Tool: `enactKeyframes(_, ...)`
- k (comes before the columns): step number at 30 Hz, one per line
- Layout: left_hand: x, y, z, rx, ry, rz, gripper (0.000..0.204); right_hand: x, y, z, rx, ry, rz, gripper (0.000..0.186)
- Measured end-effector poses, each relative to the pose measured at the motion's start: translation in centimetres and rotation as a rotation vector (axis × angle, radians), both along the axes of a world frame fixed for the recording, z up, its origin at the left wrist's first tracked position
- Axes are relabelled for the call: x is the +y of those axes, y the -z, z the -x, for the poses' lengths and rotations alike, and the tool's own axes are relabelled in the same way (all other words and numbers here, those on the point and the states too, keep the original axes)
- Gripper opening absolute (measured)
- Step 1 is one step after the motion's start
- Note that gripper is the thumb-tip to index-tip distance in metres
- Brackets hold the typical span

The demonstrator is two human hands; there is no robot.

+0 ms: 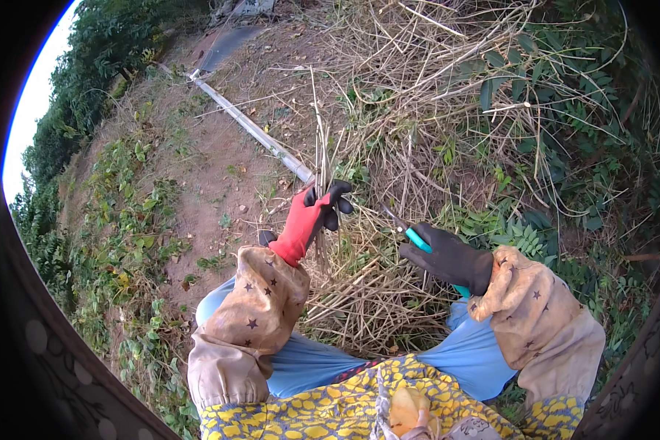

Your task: The person sits on the ground and uses pruning shears to cut dry branches into smaller pieces. They repeatedly pick up branches, cut them, and drop the pieces onto a growing pile.

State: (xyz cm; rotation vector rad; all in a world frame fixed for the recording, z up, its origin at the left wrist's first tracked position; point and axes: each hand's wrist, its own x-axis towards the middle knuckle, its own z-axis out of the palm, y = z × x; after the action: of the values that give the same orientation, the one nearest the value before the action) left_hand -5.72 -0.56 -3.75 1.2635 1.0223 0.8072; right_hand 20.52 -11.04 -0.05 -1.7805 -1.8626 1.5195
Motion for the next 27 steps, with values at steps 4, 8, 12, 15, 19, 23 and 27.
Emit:
enactKeyframes(4,-2.2,-2.1,-0.2,-0.045,0.180,0.008,0.034,0.9,0.9,0.5,0.255,0.083,-0.163,0.051)
enactKeyframes(8,-3.4,-2.8,-0.3,0.034,0.369,0.098,0.036,1.6,0.4,1.9,0.563,0.106,-0.176,0.043)
enactKeyframes(12,-3.7,-2.5,-0.4,0.112,0.410,0.107,0.037,2.3,0.4,1.7,0.574,0.090,-0.183,0.042)
enactKeyframes(15,-4.1,-3.0,0.0,0.140,0.435,0.147,0.036,2.0,0.2,1.7,0.596,0.117,-0.115,0.040)
enactKeyframes(19,-4.6,-2.2,1.4,0.099,0.433,0.135,0.038,1.2,-0.1,2.0,0.660,0.082,-0.059,0.037)
enactKeyframes(23,-5.4,-1.8,2.2,0.073,0.506,0.163,0.046,0.9,0.8,2.2,0.637,0.092,0.026,0.036)
enactKeyframes(27,-5.6,-1.0,2.7,0.067,0.502,0.189,0.048,0.3,0.5,2.4,0.812,0.108,0.130,0.047)
